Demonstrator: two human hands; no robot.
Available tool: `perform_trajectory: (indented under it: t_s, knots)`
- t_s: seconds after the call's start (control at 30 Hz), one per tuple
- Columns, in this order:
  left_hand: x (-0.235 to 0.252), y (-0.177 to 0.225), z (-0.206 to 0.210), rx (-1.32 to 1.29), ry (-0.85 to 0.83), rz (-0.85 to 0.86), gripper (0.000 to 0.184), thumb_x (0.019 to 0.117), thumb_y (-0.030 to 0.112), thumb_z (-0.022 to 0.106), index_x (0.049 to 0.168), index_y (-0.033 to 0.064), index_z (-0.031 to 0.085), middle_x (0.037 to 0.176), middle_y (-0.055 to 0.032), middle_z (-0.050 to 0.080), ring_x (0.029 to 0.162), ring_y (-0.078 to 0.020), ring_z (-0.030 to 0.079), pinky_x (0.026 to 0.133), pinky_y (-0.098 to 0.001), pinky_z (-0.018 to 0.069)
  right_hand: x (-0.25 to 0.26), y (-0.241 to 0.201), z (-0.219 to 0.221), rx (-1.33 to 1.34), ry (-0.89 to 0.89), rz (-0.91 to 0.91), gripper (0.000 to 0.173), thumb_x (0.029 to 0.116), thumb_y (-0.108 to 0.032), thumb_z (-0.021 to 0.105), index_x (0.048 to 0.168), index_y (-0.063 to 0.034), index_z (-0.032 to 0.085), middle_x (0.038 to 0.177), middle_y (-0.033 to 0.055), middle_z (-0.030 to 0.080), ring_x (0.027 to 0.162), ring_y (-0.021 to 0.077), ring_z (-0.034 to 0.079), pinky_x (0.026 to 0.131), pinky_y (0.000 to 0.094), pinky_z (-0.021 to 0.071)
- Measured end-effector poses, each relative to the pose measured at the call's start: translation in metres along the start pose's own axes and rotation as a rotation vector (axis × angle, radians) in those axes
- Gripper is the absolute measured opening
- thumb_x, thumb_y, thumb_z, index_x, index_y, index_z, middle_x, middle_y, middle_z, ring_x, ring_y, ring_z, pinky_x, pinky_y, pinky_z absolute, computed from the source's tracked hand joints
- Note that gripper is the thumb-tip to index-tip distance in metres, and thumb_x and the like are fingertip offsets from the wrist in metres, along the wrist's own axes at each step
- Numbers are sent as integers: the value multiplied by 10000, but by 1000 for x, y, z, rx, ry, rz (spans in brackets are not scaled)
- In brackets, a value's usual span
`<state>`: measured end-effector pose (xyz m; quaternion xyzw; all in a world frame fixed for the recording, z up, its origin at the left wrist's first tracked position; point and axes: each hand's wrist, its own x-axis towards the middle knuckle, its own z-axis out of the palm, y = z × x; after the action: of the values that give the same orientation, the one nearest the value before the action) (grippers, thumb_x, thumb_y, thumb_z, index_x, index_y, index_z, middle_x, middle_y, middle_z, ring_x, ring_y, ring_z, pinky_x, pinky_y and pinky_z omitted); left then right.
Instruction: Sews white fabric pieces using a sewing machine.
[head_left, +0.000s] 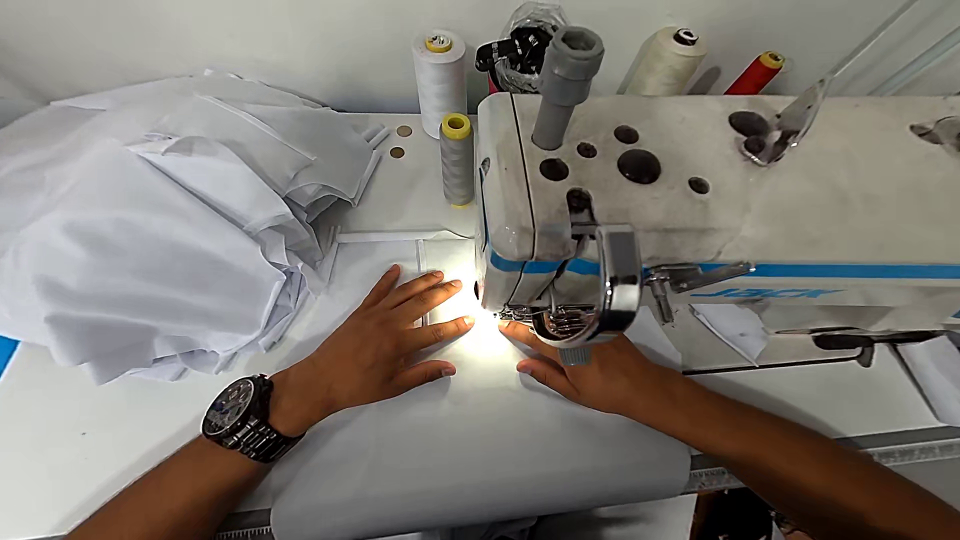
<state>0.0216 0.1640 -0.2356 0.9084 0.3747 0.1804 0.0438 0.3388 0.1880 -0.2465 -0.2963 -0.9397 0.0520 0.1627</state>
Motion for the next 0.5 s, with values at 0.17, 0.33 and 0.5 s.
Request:
perform_trajectory:
  t_s: [0.17, 0.33, 0.5]
  knots:
    - [0, -1, 0, -13, 1, -3, 480, 989, 597, 489, 1325, 319, 692, 1498, -36, 556, 1464, -255, 429, 1192, -625, 277, -1, 1, 1, 5, -21, 9, 490, 1047, -526, 394, 1292, -246, 714, 1133, 49, 716, 1114, 245, 657, 926, 466, 525]
    - [0, -3, 2, -5, -1, 0, 470, 991, 586, 494, 1325, 321, 692, 1509, -30, 547, 1469, -265, 421, 1194, -628, 279, 3, 3, 0, -2, -10, -6, 459, 1043, -520, 423, 1329, -280, 690, 1198, 36, 698, 1163, 234, 630, 966, 464, 505]
    - [-6, 3, -9, -17, 36, -20, 523, 1000, 585, 478, 1367, 262, 662, 1532, -76, 518, 1486, -296, 396, 1195, -659, 258, -22, -24, -48, 175, -19, -77, 400, 1000, -482, 557, 1275, -237, 714, 1320, 51, 658, 1293, 227, 574, 1093, 438, 466]
